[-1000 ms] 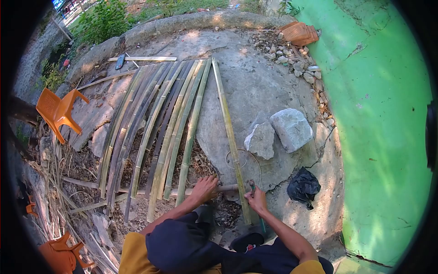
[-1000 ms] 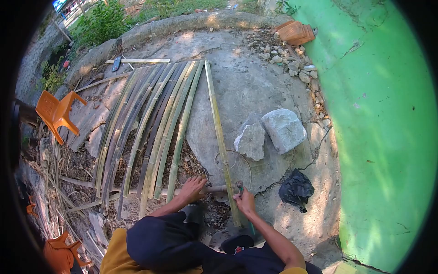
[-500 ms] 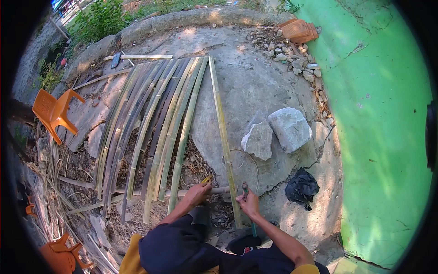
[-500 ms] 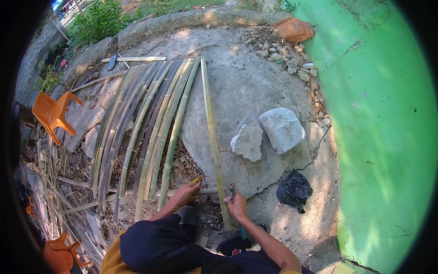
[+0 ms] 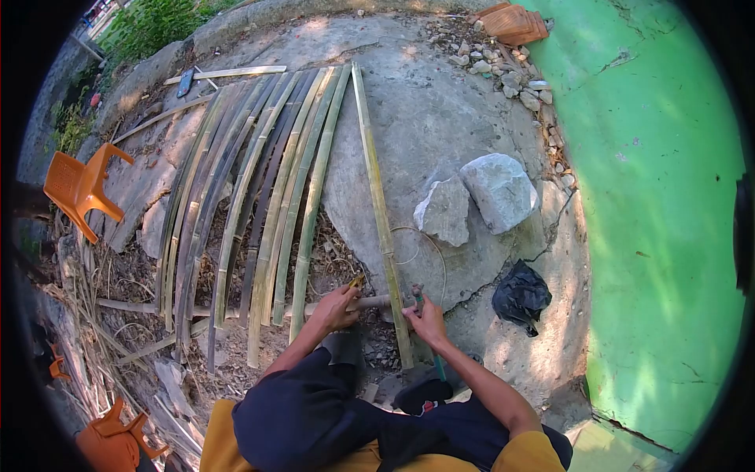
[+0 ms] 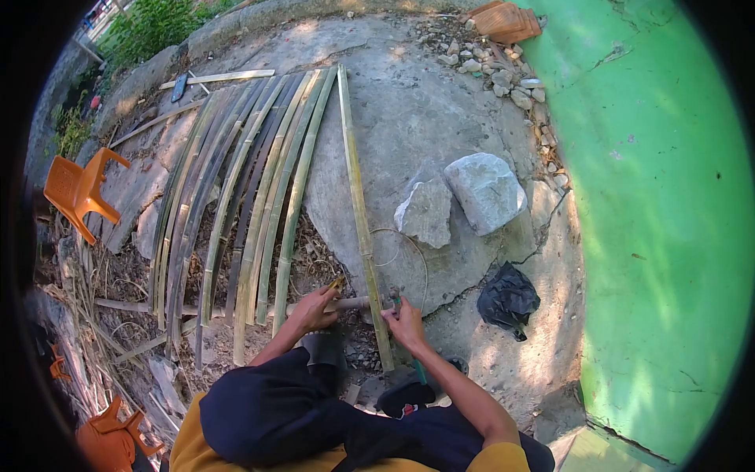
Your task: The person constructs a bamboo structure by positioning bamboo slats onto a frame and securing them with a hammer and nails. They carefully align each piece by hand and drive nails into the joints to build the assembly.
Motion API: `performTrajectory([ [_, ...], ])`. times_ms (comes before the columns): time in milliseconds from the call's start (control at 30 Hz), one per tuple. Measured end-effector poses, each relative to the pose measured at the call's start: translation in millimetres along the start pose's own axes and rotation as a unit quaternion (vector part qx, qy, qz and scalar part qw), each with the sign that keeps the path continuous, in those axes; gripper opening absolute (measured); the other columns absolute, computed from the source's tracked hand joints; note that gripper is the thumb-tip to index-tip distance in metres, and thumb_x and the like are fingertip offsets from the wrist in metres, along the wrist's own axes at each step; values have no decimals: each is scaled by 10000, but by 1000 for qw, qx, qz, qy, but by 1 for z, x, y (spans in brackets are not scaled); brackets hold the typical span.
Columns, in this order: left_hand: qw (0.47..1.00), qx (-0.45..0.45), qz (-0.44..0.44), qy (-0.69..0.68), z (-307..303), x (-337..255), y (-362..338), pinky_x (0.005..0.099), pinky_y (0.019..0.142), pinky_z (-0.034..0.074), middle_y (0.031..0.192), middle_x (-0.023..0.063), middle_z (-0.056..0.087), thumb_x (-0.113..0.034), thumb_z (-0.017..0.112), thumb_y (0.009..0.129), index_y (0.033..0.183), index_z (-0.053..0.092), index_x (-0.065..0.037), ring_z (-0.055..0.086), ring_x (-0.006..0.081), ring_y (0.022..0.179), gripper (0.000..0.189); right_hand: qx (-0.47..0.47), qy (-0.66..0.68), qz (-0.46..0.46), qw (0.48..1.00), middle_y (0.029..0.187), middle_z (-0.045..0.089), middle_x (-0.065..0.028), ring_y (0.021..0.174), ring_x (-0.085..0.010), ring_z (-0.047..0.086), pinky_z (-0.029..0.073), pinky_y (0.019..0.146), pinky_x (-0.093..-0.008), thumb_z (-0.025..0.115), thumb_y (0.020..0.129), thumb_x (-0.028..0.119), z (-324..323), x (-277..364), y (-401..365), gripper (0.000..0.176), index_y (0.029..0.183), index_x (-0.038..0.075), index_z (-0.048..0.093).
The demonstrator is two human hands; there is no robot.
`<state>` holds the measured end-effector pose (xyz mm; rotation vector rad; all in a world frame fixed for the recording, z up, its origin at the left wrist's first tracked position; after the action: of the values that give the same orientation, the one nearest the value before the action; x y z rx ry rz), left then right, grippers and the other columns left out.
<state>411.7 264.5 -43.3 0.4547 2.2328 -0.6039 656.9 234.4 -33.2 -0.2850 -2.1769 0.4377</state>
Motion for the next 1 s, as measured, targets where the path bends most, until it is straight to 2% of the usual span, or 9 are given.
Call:
performTrajectory([
  [133, 1000, 7, 2, -14, 7, -8, 14, 465, 867, 534, 1063, 182, 625, -342, 787, 812, 1156, 606, -40, 640, 392, 1014, 492, -12, 25, 36, 999, 823, 722, -136, 749, -246, 775, 572, 648, -364, 695, 956, 114, -12, -4, 9, 201, 1009, -35, 570],
  [300, 998, 0, -43, -37, 18, -18, 34, 461, 845, 552, 1002, 213, 699, -585, 784, 807, 1058, 650, 6, 688, 390, 951, 656, -72, 78, 49, 993, 879, 731, -144, 745, -246, 770, 569, 669, -354, 706, 935, 94, -37, -21, 28, 196, 1023, -37, 589],
  [433, 990, -1, -128, -58, 20, -23, 43, 464, 788, 553, 942, 213, 715, -638, 774, 788, 1045, 660, 6, 702, 389, 895, 703, -169, -68, -25, 983, 950, 723, -161, 871, -281, 733, 566, 733, -370, 746, 899, 139, -75, -18, 56, 250, 1023, -36, 617],
  [500, 989, 18, -145, -23, 23, -26, 49, 458, 737, 546, 872, 196, 719, -688, 772, 757, 998, 677, 1, 715, 369, 845, 737, -282, -140, -24, 949, 1000, 704, -206, 973, -331, 706, 555, 790, -418, 773, 895, 205, -105, -4, 68, 313, 1042, -34, 635],
  [533, 989, 18, -143, -24, 26, -26, 51, 458, 737, 546, 872, 196, 719, -688, 772, 757, 998, 677, 1, 715, 369, 845, 737, -283, -141, -25, 948, 1000, 704, -206, 973, -331, 706, 555, 790, -418, 773, 895, 205, -111, 2, 78, 313, 1042, -34, 635],
  [600, 989, 7, -146, -34, 28, -23, 54, 452, 709, 539, 798, 171, 712, -702, 781, 731, 950, 697, 1, 720, 353, 798, 742, -360, -33, 7, 932, 1006, 636, -220, 892, -409, 645, 504, 785, -510, 809, 873, 317, -131, 2, 92, 445, 1048, -40, 609],
  [733, 987, -8, -148, -65, 17, -30, 54, 428, 691, 535, 722, 141, 691, -727, 786, 701, 952, 736, -8, 716, 321, 752, 763, -393, -109, -1, 913, 1010, 650, -230, 911, -433, 646, 510, 798, -525, 870, 802, 380, -144, -16, 138, 566, 1061, -49, 608],
  [900, 975, 75, -179, -103, 14, -38, 51, 400, 620, 508, 605, 87, 630, -773, 763, 701, 979, 814, -48, 683, 242, 650, 779, -285, 28, 119, 951, 974, 684, -174, 885, -296, 666, 521, 804, -439, 955, 692, 358, -132, -59, 158, 656, 1068, -65, 623],
  [1000, 969, 118, -172, -129, 10, -42, 52, 397, 602, 503, 598, 93, 634, -778, 753, 712, 955, 818, -38, 678, 241, 629, 781, -293, 112, 108, 943, 934, 677, -123, 849, -217, 633, 516, 771, -392, 971, 682, 289, -122, -71, 159, 603, 1039, -56, 628],
])
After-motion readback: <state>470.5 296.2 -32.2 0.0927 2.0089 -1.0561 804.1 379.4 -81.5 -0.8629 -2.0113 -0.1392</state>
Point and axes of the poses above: each hand's wrist, its own y-axis towards the middle knuckle, its own z-axis out of the palm, x = y × z, the point moved 9 cm from there along y, towards the middle knuckle
